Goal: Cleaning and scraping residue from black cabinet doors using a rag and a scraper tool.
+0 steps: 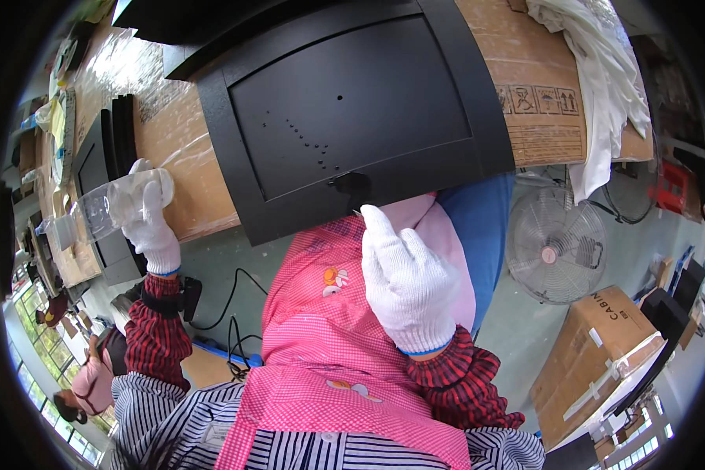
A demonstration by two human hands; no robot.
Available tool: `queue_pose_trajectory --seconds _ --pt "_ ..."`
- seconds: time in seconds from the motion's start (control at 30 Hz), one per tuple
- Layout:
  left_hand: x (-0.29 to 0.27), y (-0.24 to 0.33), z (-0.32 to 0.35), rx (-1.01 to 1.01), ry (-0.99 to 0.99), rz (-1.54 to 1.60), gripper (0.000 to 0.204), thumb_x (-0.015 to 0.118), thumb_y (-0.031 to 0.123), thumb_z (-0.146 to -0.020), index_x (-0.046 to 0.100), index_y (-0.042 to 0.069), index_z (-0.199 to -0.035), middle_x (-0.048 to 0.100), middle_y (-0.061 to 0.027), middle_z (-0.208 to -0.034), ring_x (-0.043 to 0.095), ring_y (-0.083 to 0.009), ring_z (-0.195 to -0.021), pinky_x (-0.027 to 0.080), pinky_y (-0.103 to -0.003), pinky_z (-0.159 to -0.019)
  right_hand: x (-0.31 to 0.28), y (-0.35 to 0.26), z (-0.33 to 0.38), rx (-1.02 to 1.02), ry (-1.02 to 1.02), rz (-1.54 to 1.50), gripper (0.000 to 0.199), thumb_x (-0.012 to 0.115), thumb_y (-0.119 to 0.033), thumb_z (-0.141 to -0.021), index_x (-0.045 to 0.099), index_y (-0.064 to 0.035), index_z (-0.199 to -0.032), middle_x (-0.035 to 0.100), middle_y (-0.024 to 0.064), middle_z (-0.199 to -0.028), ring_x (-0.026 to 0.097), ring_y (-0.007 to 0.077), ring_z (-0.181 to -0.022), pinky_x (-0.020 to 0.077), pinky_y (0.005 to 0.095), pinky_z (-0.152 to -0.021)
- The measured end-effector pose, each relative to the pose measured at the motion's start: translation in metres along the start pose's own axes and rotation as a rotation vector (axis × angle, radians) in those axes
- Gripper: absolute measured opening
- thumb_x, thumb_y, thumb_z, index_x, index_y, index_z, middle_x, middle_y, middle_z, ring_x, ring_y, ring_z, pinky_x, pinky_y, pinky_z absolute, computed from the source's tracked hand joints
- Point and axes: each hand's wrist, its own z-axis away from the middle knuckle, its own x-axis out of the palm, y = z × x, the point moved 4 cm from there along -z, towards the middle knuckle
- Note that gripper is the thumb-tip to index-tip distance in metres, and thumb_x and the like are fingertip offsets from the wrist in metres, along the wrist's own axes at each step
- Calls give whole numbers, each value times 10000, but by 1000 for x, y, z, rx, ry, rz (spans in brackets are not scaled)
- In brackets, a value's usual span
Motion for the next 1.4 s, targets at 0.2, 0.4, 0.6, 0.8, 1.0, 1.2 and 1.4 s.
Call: queue_pose_trajectory --seconds 0.2,0.4,0.6,0.8,1.0,1.2,1.4 --pt "0 -3 1 -17 1 8 402 720 128 -964 600 3 -1327 673 -176 -1326 648 -260 -1217 502 -412 -1096 3 0 1 -18 -3 -7 390 784 -63 -894 746 -111 -1280 549 42 -686 546 196 -507 453 340 -484" --pt "-1 -6 2 -19 7 27 420 716 120 -968 588 5 -1351 666 -175 -1344 636 -257 -1238 497 -409 -1103 1 1 1 -22 4 -1 402 783 -58 -893 743 -117 -1289 537 43 -683 533 205 -506 457 341 -490" --pt "-2 -5 2 -26 -9 29 420 717 120 -965 590 8 -1350 668 -172 -1345 636 -255 -1237 497 -408 -1102 1 2 3 37 -4 -7 390 783 -79 -897 743 -130 -1282 560 50 -706 580 227 -545 490 363 -520" --pt "0 -3 2 -11 -15 12 389 712 123 -965 608 4 -1321 673 -175 -1333 639 -261 -1235 496 -413 -1104 1 1 1 14 3 -5 402 781 -68 -890 742 -122 -1286 571 56 -712 577 227 -526 486 360 -511" --pt "2 -3 1 -6 4 11 356 706 120 -968 627 -2 -1294 677 -185 -1323 644 -276 -1233 496 -428 -1107 0 7 1 -6 54 -15 395 787 -56 -884 747 -83 -1276 555 43 -675 564 205 -518 473 335 -493" --pt "-1 -3 0 11 -3 10 359 701 107 -968 623 -7 -1300 679 -191 -1321 647 -281 -1231 497 -433 -1109 2 4 0 -24 77 -47 397 789 -58 -889 747 -94 -1283 552 43 -670 553 198 -511 472 328 -494" --pt "0 -7 2 -17 9 31 347 702 97 -966 631 -6 -1289 680 -189 -1324 647 -277 -1230 501 -431 -1104 -2 -1 -4 87 -40 -30 334 752 -11 -904 757 -77 -1232 648 96 -771 652 239 -594 517 331 -551"
